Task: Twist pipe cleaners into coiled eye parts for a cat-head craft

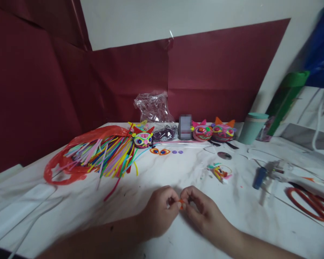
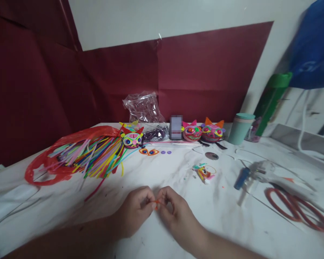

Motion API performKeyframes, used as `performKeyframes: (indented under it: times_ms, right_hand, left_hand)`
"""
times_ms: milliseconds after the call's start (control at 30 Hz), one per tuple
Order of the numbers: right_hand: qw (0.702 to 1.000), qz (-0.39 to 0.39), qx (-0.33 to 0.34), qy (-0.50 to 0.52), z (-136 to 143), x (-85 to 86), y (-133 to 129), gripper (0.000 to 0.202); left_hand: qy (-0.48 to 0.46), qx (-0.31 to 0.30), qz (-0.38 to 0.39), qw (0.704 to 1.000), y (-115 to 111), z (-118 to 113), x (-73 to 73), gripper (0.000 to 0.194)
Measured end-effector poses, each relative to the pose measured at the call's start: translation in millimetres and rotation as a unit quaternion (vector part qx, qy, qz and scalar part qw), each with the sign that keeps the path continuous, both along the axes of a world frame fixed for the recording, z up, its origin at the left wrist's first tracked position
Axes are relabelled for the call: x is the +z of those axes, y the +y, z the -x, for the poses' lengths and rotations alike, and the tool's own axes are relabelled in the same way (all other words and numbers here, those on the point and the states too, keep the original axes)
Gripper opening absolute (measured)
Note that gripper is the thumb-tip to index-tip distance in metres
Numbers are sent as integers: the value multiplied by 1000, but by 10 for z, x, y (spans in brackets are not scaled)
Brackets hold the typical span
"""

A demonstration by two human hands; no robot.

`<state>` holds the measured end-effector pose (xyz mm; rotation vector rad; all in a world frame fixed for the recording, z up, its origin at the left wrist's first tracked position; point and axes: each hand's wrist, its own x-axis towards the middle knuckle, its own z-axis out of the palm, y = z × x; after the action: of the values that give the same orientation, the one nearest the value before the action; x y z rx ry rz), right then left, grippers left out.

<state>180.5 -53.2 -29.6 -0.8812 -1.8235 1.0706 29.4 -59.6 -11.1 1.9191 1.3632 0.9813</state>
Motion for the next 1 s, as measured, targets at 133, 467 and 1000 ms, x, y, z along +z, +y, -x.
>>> performKeyframes:
  times_ms: [133,467,1000]
  right_hand:
    - [1000,-1,-1,10,-6,-12,30,5]
    - [999,-20,-42,-3,10,25,24,11]
    - [997,-41,-54,-26,1,84,-8,13]
  left_hand:
    - [-27,14,34,999,14,-2,14,11]
    - [-18,22,54,998,48,-13,-33,9]
    - [-25,16,36,999,23,-11,-3,10]
